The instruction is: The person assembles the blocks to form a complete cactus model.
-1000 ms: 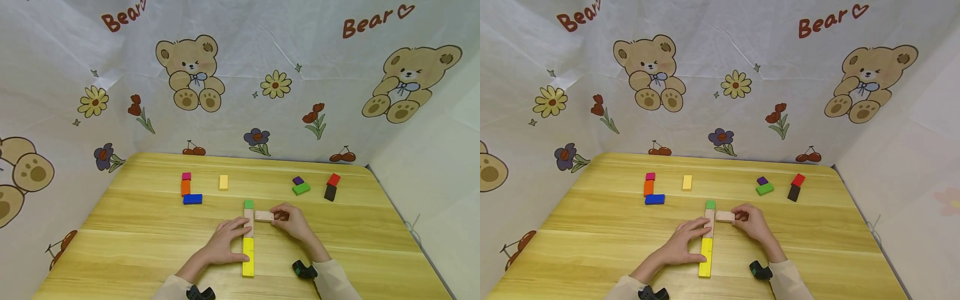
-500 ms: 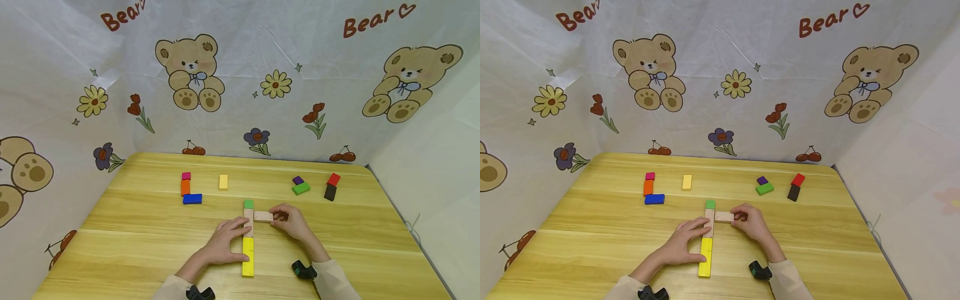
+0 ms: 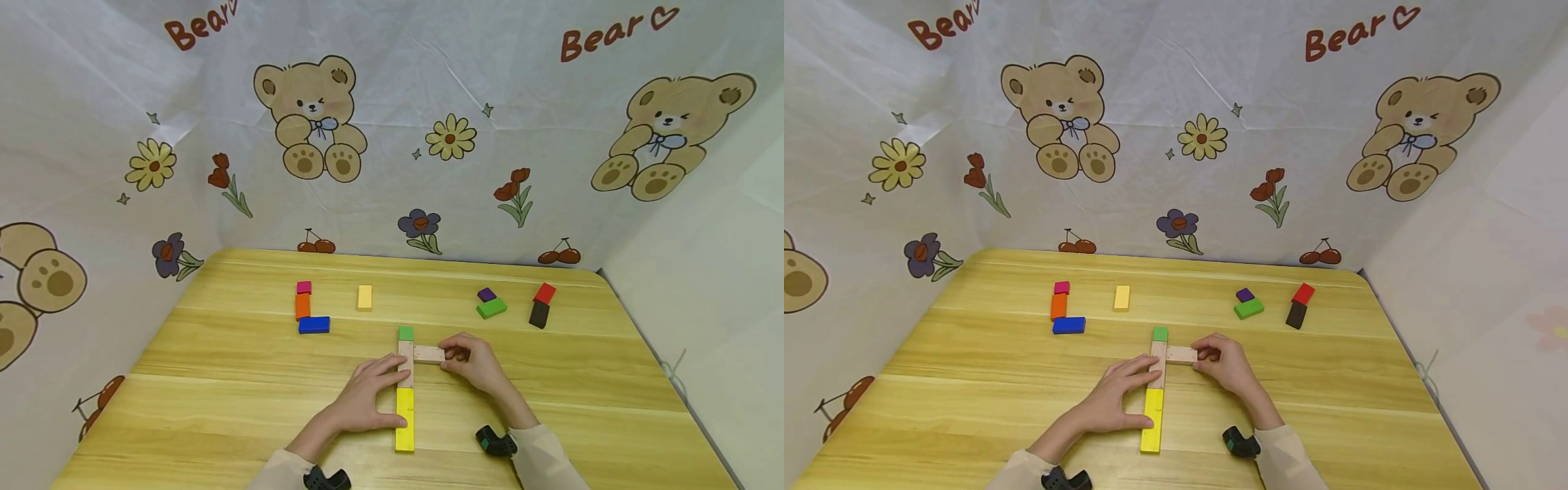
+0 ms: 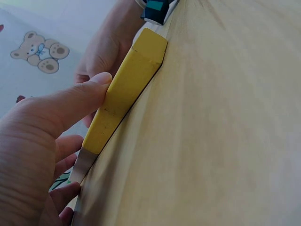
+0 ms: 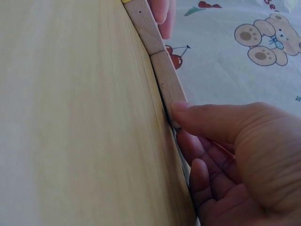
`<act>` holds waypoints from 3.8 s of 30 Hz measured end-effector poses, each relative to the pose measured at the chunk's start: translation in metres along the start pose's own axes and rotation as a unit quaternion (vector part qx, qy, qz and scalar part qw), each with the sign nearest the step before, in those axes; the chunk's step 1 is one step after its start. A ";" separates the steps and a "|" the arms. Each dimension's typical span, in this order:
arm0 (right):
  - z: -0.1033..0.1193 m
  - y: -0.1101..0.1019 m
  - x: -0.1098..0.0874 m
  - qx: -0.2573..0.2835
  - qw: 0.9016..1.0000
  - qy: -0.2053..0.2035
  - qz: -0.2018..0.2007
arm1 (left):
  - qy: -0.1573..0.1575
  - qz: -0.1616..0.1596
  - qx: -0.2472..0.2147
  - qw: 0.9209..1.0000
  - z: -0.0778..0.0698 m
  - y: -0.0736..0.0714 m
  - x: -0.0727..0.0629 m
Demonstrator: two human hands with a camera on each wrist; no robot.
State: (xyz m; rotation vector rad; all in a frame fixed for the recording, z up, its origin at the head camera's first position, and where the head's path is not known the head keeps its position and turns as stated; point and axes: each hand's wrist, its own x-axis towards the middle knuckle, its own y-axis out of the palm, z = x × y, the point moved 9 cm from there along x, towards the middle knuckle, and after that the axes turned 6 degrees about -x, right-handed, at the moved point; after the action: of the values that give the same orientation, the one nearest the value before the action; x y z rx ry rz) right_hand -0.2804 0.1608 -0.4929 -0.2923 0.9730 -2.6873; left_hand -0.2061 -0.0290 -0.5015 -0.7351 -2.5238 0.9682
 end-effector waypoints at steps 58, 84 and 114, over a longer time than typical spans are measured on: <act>-0.140 -0.175 -0.004 -0.020 0.979 0.200 -0.023 | 0.010 -0.003 -0.008 1.000 -0.002 0.001 0.001; -0.153 -0.167 0.003 -0.060 0.981 0.182 -0.032 | 0.005 -0.006 -0.014 1.000 -0.001 0.000 -0.001; -0.141 -0.169 -0.007 -0.054 0.980 0.184 -0.056 | 0.001 0.000 -0.011 1.000 0.000 0.000 0.001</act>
State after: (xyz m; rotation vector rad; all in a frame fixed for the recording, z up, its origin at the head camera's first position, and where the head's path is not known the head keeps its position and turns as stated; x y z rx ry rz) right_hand -0.3429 0.3713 -0.4902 0.1415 1.2415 -2.8564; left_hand -0.2067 -0.0287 -0.5018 -0.7415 -2.5372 0.9410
